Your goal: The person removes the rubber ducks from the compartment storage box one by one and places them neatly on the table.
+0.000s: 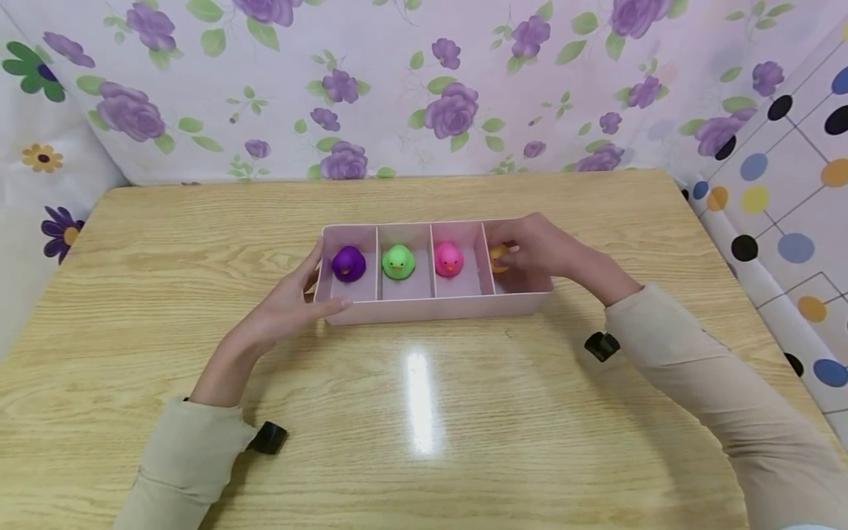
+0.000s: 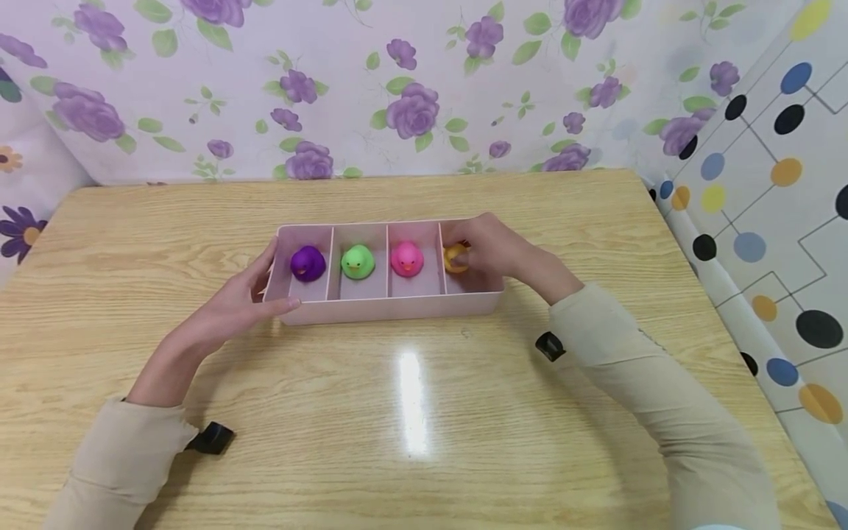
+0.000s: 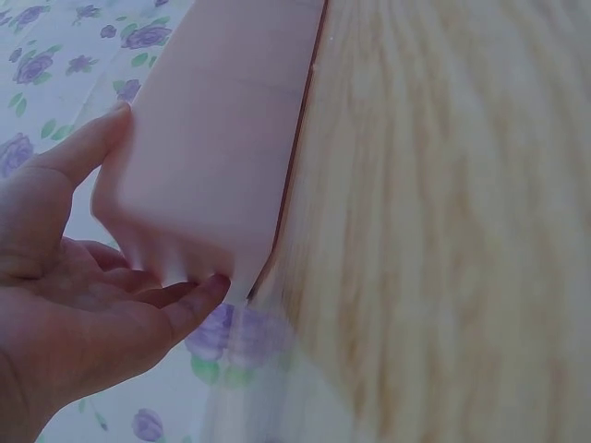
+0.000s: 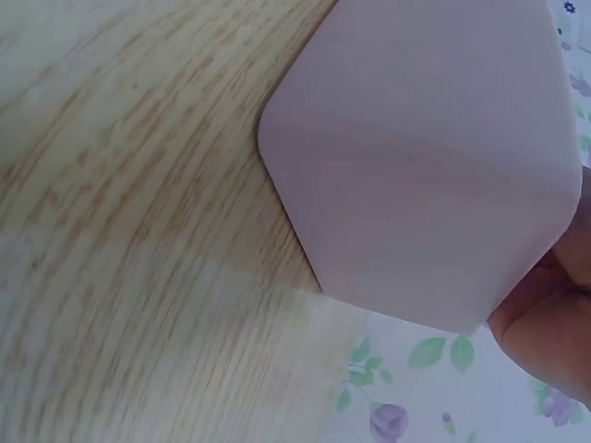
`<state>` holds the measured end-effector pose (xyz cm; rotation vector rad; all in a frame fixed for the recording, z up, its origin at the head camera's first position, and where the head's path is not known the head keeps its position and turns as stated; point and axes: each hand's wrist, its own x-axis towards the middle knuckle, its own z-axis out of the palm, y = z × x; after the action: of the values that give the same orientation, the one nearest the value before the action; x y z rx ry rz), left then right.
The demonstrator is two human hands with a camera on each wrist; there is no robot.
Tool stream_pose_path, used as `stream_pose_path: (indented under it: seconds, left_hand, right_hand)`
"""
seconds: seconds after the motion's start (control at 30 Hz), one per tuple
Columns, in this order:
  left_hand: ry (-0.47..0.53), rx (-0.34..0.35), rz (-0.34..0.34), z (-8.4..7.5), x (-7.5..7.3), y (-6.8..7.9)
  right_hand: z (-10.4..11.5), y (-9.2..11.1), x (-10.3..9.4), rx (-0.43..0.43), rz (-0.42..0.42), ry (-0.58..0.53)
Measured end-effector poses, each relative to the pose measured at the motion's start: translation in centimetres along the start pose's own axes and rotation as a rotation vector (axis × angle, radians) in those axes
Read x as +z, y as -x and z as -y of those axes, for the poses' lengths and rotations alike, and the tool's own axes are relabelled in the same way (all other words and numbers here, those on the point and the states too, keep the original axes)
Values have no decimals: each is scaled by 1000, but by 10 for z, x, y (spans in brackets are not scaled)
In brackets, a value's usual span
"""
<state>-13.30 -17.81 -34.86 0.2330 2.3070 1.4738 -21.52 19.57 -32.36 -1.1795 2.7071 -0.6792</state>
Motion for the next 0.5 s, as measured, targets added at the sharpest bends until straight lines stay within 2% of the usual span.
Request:
stream_pose_path:
  seconds: [0.23,0.5]
  left_hand:
    - [18,4,0,0,0,2]
    - [18,-1,-8,1,0,1]
  right_hand:
    - [0,3,0,53,-32,-34]
    - [-1,9,-4,212,-65,-128]
